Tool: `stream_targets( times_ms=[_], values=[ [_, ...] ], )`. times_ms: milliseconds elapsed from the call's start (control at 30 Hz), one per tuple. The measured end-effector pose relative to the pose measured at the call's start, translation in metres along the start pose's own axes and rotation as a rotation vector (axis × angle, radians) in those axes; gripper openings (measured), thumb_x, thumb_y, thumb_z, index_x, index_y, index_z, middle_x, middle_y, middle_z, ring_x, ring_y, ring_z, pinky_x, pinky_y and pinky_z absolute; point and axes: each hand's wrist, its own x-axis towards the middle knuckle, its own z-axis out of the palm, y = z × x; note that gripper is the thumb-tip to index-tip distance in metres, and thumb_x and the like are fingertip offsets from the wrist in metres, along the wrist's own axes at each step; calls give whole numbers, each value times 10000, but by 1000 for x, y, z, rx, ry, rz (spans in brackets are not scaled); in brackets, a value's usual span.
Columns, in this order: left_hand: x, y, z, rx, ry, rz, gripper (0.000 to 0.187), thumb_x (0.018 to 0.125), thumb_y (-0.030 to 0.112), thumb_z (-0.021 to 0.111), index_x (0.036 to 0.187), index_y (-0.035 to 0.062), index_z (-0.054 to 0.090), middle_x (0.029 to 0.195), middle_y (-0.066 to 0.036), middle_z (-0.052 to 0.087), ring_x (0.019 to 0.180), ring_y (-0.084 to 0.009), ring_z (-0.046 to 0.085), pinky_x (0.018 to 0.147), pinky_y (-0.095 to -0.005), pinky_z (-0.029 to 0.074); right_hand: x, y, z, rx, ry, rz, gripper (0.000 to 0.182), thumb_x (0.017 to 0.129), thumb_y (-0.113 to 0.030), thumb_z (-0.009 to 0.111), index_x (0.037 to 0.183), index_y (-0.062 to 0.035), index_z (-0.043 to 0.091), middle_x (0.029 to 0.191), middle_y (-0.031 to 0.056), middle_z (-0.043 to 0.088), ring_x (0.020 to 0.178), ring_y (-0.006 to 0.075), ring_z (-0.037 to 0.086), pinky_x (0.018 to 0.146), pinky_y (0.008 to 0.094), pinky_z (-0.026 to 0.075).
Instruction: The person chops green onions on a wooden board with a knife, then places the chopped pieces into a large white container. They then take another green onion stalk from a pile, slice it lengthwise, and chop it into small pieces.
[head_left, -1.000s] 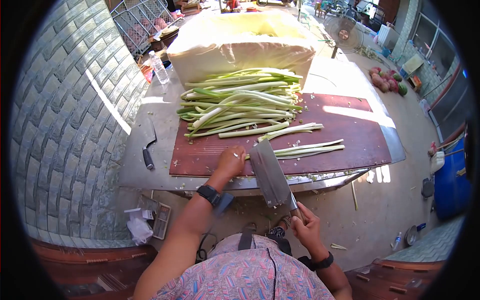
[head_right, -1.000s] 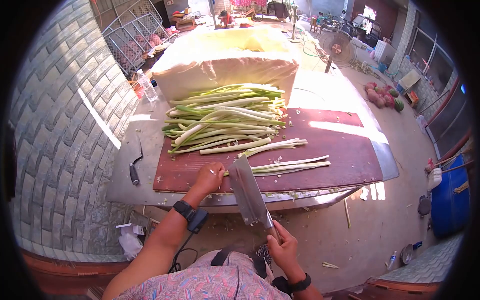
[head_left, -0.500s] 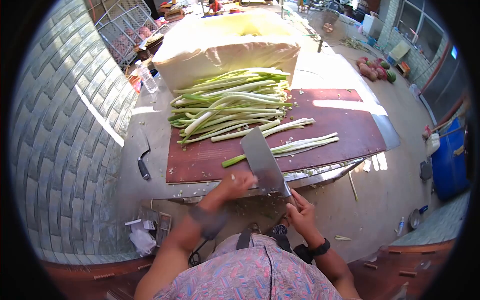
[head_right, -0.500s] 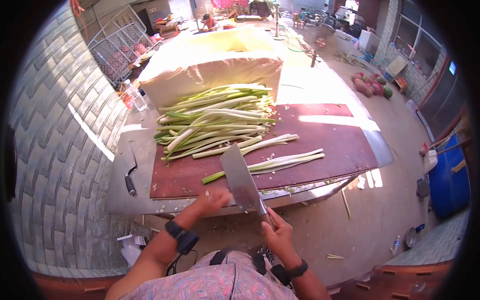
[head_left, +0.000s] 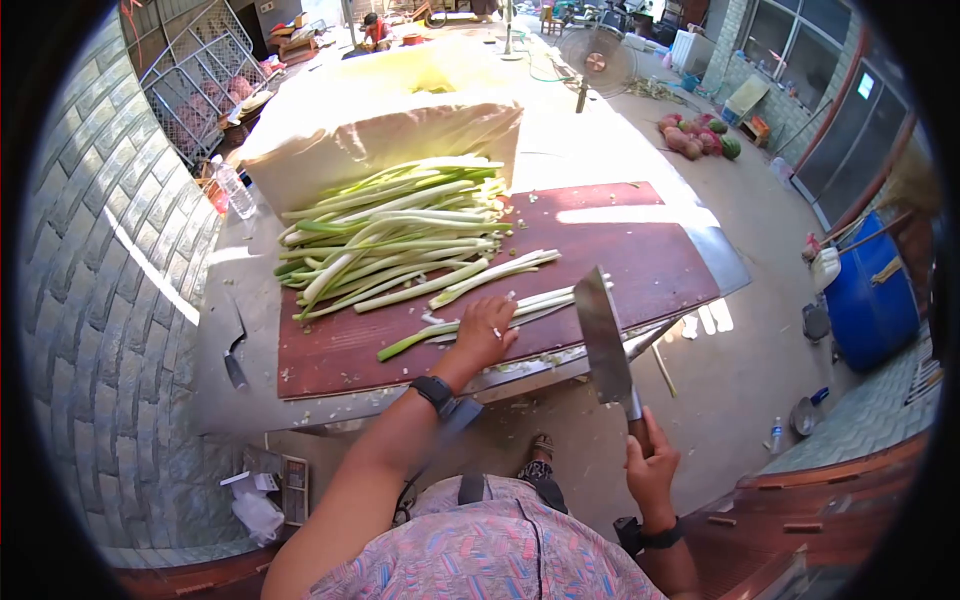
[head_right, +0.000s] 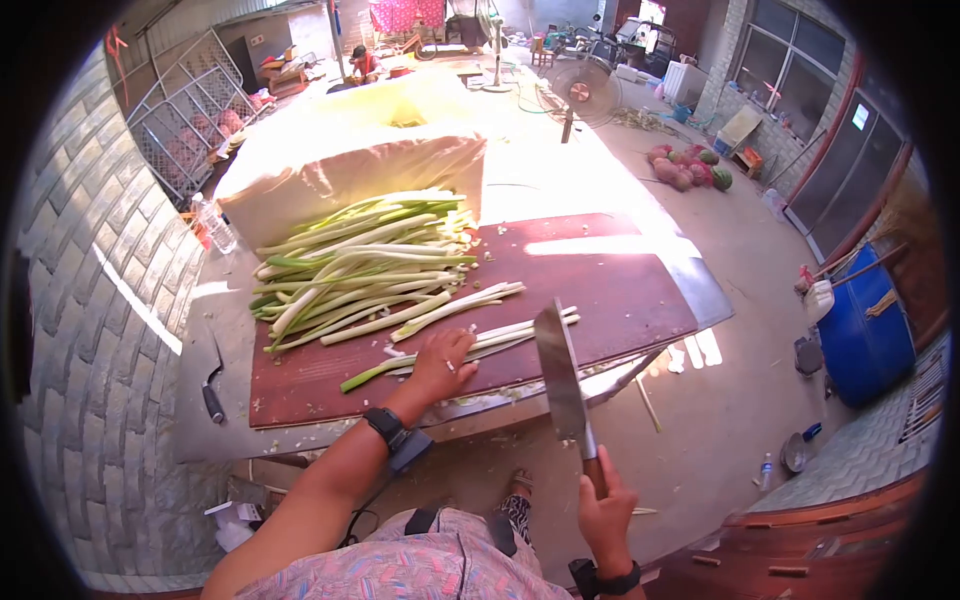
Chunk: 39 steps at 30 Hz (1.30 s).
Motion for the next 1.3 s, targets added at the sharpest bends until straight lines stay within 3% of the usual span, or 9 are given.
stream_targets(
  times_ms=[67,100,133,200,233,533,933,1000,1300],
  values=[
    [7,-1,22,34,-8,-114,444,706,165,754,1103,70,579,1080,-142,606,1020,-343,565,855,-466,442,7,-1,-2,-75,-58,-195,498,846,25,588,1336,-53,550,716,22,596,546,67,537,480,256,453],
    [12,3,27,27,62,-60,360,721,162,736,1028,58,580,984,-141,612,932,-349,570,792,-478,451,11,-11,-8,-39,-63,-137,503,830,-4,618,1325,-66,558,741,102,651,566,162,620,533,299,492],
    [14,2,31,27,58,-61,360,721,162,736,1028,58,580,984,-141,612,932,-349,570,792,-478,451,19,-15,-8,-38,-64,-134,503,830,-4,618,1325,-66,558,741,102,651,566,162,620,533,299,492],
    [14,-4,29,30,-16,-128,272,738,150,714,947,45,574,918,-146,605,886,-360,564,763,-471,458,31,-23,-3,-130,-116,-420,518,807,-40,650,1316,-74,561,824,193,675,660,308,675,609,345,516],
    [15,-4,30,38,-17,-133,272,738,150,714,947,45,574,918,-146,605,886,-360,564,763,-471,458,35,-27,-4,-113,-185,-342,524,789,-67,670,1303,-82,567,905,247,658,793,391,668,685,387,523],
    [12,12,31,5,80,-241,133,736,93,663,815,28,576,817,-153,574,806,-365,561,729,-469,470,65,-30,-3,-275,-393,-416,553,780,-65,680,1318,-102,554,798,203,638,709,377,638,627,430,504],
    [-7,23,24,98,143,-96,98,762,54,617,822,9,553,830,-166,558,824,-353,565,701,-440,477,89,-24,45,-503,-438,-562,543,797,-92,676,1325,-110,548,745,152,628,656,348,625,580,428,504],
    [-16,26,14,138,-18,-184,122,791,79,626,857,17,543,849,-152,559,817,-347,574,693,-433,481,95,-12,42,-325,-404,-540,527,793,-76,678,1307,-97,561,788,164,647,686,351,640,607,414,516],
    [76,40,48,12,61,-232,101,883,155,579,953,96,536,915,-136,577,759,-380,605,635,-476,500,103,16,-42,-8,-156,-395,477,784,-44,680,1254,-51,598,901,205,684,789,359,687,699,369,531]
  ],
)
